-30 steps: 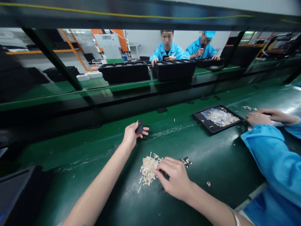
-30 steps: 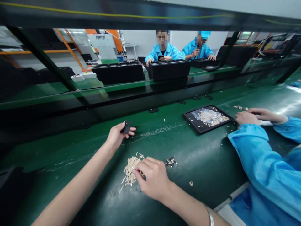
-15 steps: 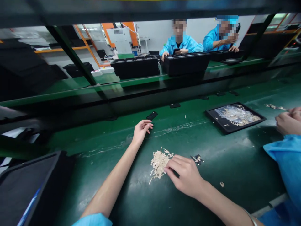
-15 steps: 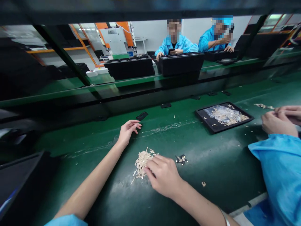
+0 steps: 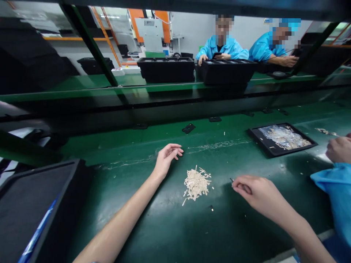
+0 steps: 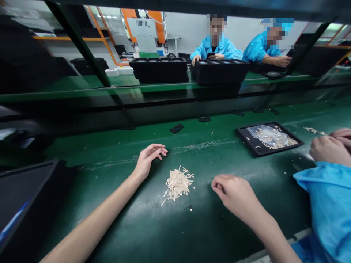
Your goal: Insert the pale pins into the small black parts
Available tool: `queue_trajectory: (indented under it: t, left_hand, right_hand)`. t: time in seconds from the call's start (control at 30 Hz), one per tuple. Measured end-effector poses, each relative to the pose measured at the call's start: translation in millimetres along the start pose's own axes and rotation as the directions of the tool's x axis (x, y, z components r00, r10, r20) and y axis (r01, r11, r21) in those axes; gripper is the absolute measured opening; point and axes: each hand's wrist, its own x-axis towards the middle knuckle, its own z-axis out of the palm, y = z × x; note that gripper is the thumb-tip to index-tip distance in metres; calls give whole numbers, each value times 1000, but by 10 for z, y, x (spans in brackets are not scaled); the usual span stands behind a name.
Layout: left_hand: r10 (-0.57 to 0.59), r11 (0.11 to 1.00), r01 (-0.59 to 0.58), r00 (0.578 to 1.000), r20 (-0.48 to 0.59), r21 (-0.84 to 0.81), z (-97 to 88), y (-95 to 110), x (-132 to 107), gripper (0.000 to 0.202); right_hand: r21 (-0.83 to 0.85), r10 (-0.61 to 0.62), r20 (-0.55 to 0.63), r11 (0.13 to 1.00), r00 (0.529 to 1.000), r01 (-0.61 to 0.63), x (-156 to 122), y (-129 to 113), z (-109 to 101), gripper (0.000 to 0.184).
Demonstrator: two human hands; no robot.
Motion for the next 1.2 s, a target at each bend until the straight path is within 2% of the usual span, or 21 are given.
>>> queue_trajectory:
  t: [0.1, 0.17, 0.23, 0.37, 0.5, 0.63, 0.73, 0.8, 0.87, 0.93, 1.0, 1.07, 1.2]
  left_hand:
    - [100, 979, -88, 994, -53, 184, 44, 38, -95, 16]
    - [191, 925, -158, 979, -64, 346, 79, 75, -126, 12]
    - [256, 875, -210, 965, -51, 437, 106, 106, -137, 12]
    - [327, 832, -283, 945, -10, 476, 130, 128, -131, 13]
    - [306, 854, -264, 952, -21, 448, 173, 138, -156, 13]
    - [186, 917, -167, 982, -20, 363, 310, 178, -255, 13]
    - [9, 976, -25, 997, 75, 215, 446, 195, -343, 15]
    - [-136, 990, 126, 972, 192, 64, 526, 196, -388, 22]
    - [-255, 955, 290, 913, 318, -65, 584, 194, -422, 28]
    - [-323, 902, 409, 852, 413, -140, 618, 190, -449, 32]
    - [-351, 860, 474, 817, 459, -187, 632, 181, -473, 32]
    - [-356, 834, 504, 803, 478, -224, 635, 167, -493, 32]
    - [-341, 832, 492, 818, 462, -257, 633, 154, -522, 31]
  right_hand:
    - [31, -98, 56, 995, 994, 96, -85, -172, 152, 11]
    - [64, -161, 71, 986, 984, 157, -98, -288, 264, 12]
    - [75, -204, 105, 978, 973, 196, -85, -374, 350, 17]
    - [53, -219, 212, 976, 952, 213, -10, -443, 377, 18]
    - [56, -218, 252, 976, 943, 211, 148, -424, 294, 15]
    - [162, -164, 78, 975, 983, 150, 397, -364, 246, 13]
    - [320, -109, -118, 937, 987, 142, 545, -339, 266, 15]
    - [382, -87, -269, 905, 959, 190, 584, -338, 303, 15]
    - [381, -118, -394, 882, 912, 279, 580, -339, 347, 13]
    - [349, -201, -460, 855, 865, 384, 552, -337, 391, 13]
    - [310, -286, -490, 826, 823, 471, 523, -334, 431, 16]
    - [264, -333, -507, 818, 795, 511, 502, -336, 465, 21]
    - [241, -303, -516, 846, 801, 476, 473, -393, 496, 26]
